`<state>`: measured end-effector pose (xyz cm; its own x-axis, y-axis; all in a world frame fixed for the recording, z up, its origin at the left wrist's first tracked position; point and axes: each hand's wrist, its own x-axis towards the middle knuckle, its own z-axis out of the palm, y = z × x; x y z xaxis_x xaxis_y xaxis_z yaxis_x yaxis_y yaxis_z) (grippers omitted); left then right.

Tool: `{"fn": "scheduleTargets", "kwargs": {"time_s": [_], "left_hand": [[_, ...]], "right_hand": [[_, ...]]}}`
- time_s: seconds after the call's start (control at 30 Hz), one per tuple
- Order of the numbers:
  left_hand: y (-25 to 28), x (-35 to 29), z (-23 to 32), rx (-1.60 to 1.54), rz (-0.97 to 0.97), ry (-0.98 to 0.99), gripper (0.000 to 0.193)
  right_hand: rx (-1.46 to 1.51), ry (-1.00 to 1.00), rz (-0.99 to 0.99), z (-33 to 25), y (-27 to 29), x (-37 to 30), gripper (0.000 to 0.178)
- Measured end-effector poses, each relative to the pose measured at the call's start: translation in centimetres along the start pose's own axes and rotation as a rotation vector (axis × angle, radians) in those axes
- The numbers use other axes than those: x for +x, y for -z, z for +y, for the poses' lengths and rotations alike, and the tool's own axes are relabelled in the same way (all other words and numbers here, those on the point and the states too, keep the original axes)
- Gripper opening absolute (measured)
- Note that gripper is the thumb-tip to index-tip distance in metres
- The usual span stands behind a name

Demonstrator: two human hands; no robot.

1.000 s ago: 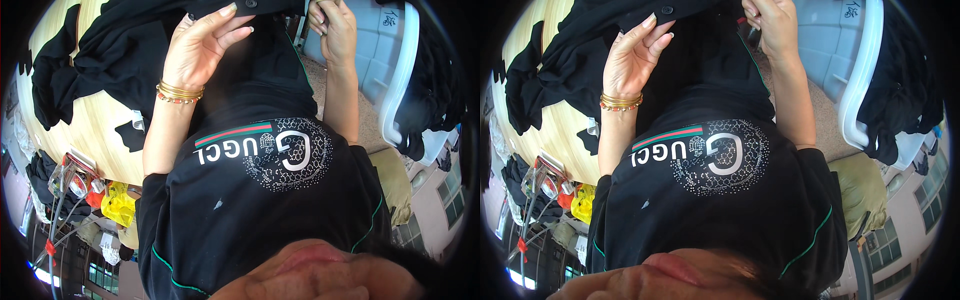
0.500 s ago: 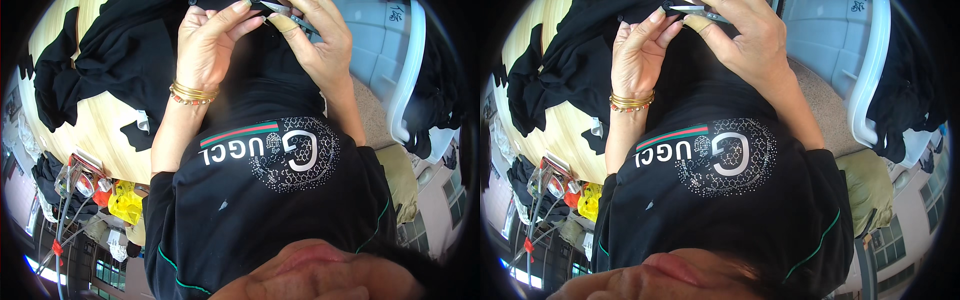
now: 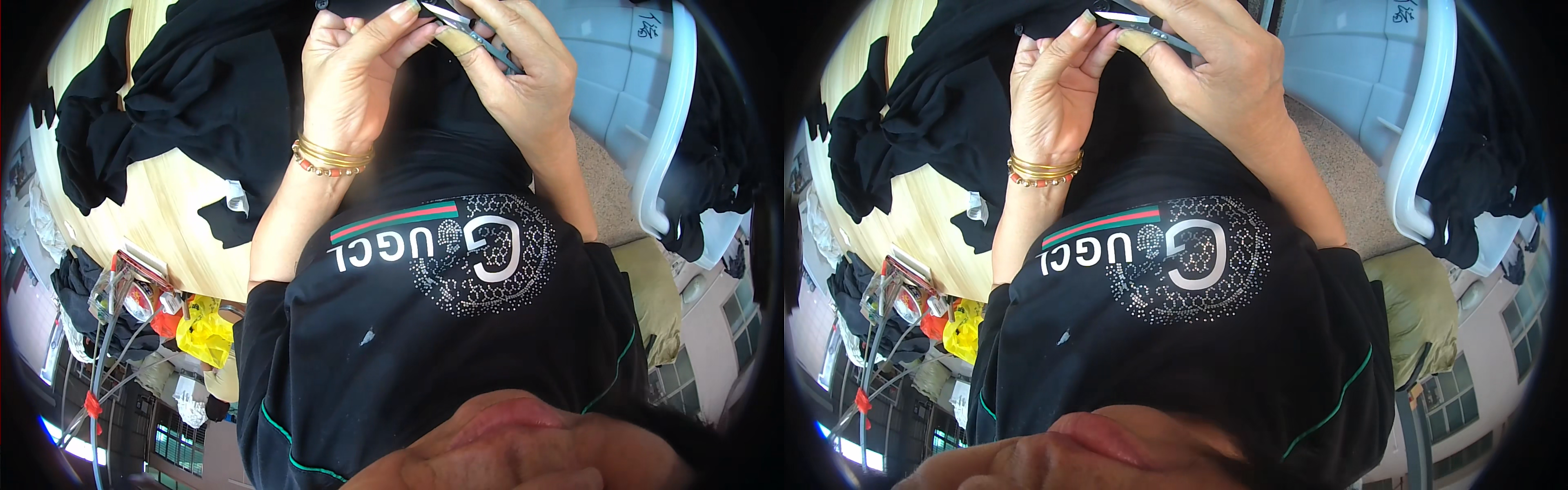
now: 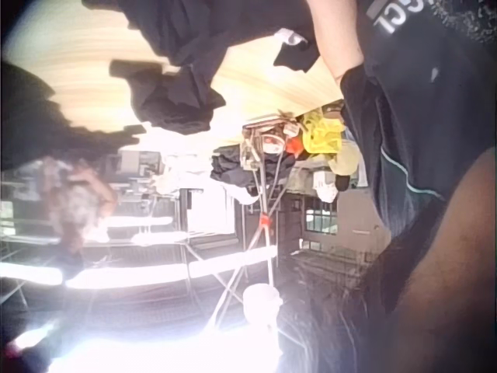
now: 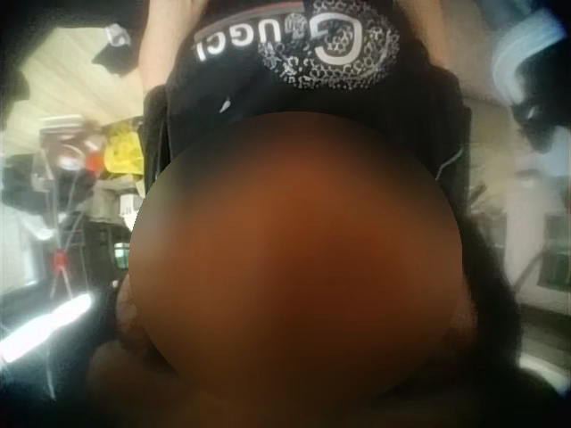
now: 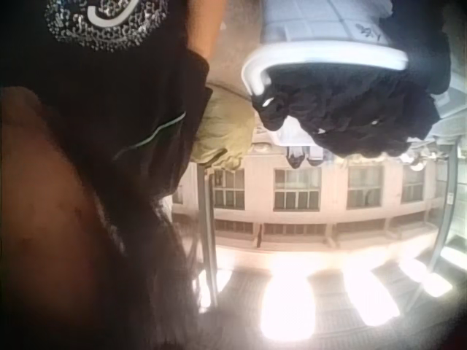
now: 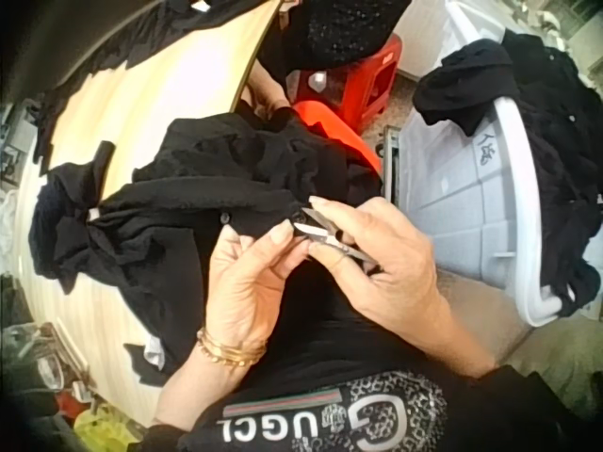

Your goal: Trimming loose threads from black garments using small thread snips.

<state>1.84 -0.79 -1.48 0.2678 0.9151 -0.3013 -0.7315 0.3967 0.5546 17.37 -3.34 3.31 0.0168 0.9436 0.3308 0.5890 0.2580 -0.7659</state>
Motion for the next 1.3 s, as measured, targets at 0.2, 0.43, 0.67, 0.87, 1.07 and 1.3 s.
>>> {"fn": "scheduleTargets", "kwargs": {"time_s": [0.2, 0.43, 0.67, 0.87, 1.07, 1.3], "left_hand": [[0.1, 0.0, -0.4, 0.008, 0.018, -0.025, 0.017], [-0.5, 0.0, -0.5, 0.004, 0.016, -0.038, 0.017], [-0.2, -0.1, -0.8, 0.006, 0.007, -0.053, 0.018], [1.4, 1.5, -1.8, -0.088, -0.4, -0.314, 0.018], [2.0, 0.3, -1.0, 0.03, -0.044, -0.185, 0.019], [0.5, 2.1, 0.6, 0.487, -0.061, -0.563, 0.038]], "right_hand": [[0.001, -0.002, 0.028, -0.1, -0.3, -0.1, 0.041], [0.042, 0.033, 0.066, 0.9, -0.8, -0.5, 0.04], [-0.005, 0.038, 0.064, 0.1, -0.9, -0.3, 0.04], [-0.156, 0.145, 0.075, 0.4, -1.3, -0.2, 0.038], [0.165, 0.031, 0.075, 1.6, -1.1, 0.6, 0.029], [0.25, -0.121, 0.002, 3.2, -1.8, 1.6, 0.036]]}}
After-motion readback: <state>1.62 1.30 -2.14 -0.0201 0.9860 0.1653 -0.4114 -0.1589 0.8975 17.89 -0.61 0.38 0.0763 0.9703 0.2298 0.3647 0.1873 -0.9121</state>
